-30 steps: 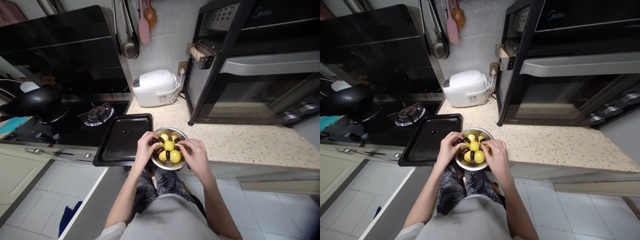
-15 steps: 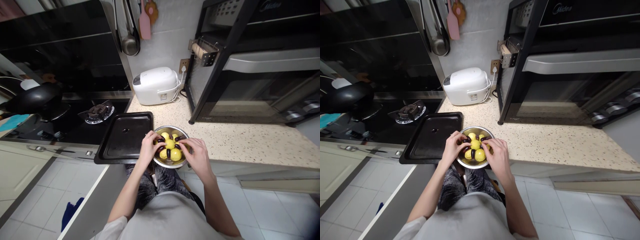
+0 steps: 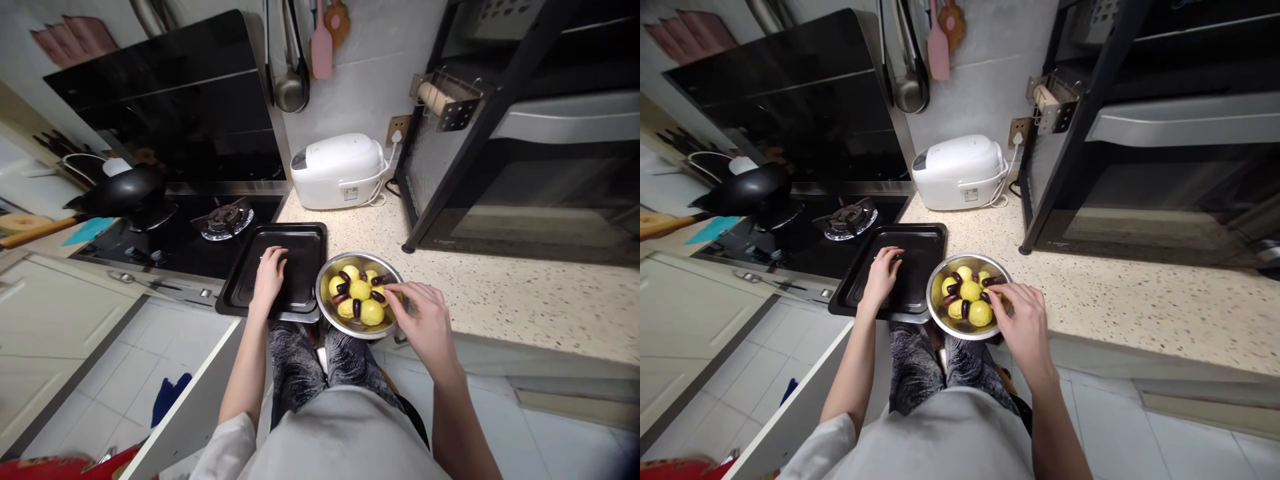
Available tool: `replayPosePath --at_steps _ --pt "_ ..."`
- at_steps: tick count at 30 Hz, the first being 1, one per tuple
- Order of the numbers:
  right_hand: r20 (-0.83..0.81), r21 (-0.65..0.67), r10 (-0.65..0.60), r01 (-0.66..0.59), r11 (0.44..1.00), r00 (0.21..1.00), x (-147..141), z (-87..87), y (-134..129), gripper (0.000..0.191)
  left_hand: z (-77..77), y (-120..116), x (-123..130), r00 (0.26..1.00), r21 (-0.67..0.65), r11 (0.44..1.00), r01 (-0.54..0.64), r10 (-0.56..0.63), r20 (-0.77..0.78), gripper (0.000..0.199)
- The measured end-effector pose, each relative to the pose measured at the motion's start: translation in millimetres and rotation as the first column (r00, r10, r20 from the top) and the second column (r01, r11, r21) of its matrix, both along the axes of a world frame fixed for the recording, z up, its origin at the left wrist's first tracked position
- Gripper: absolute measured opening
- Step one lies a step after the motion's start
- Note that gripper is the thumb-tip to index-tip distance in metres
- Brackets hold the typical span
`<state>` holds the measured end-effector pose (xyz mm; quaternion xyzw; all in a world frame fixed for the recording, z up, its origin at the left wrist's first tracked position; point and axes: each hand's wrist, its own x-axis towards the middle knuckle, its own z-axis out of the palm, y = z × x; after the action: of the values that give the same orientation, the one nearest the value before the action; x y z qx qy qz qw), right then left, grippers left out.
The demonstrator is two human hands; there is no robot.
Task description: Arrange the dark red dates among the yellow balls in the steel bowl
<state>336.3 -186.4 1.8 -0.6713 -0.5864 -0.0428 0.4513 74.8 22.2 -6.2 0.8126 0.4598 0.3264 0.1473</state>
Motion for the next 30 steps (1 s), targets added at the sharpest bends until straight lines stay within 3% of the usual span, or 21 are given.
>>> replayPosePath --at_steps 2,4,14,19,21,23,25,27,30 --pt "-0.005 0.007 0.012 -0.012 1.000 1.000 0 -1.7 0 0.014 -5.8 19 -16 0.981 -0.045 0.996 -0.080 0.071 -0.182 0.032" --pt "-0.015 0.004 0.022 -0.022 1.000 1.000 -2 -2.2 1 0.014 -9.4 33 -26 0.963 -0.072 0.993 -0.095 0.073 -0.259 0.036" --pt "-0.024 -0.014 0.000 0.000 1.000 1.000 -5 4.0 -2 0.016 -6.7 43 -23 0.940 -0.060 0.994 -0.093 0.067 -0.335 0.027" --pt "-0.020 -0.001 -0.010 0.010 1.000 1.000 -3 2.4 -3 0.015 4.3 42 -14 0.953 -0.039 0.998 -0.039 0.025 -0.302 0.025" --pt "-0.021 -0.002 -0.015 0.015 1.000 1.000 -3 1.3 -4 0.016 13.5 34 -3 0.967 -0.030 0.999 0.032 -0.038 -0.253 0.022" --pt "-0.024 -0.007 -0.017 0.017 1.000 1.000 -3 0.8 -4 0.016 23.7 21 12 0.974 -0.019 0.984 0.177 -0.178 -0.141 0.020" --pt "-0.025 -0.010 -0.013 0.013 1.000 1.000 -3 1.1 -4 0.016 33.0 3 32 0.925 0.003 0.925 0.380 -0.380 -0.025 0.019" --pt "-0.024 -0.009 -0.011 0.011 1.000 1.000 -3 1.7 -5 0.016 39.2 -13 53 0.838 0.002 0.839 0.545 -0.544 -0.028 0.020" --pt "-0.023 -0.007 -0.020 0.019 1.000 1.000 -1 2.2 -7 0.017 41.0 -27 80 0.739 -0.018 0.743 0.669 -0.668 -0.089 0.026"
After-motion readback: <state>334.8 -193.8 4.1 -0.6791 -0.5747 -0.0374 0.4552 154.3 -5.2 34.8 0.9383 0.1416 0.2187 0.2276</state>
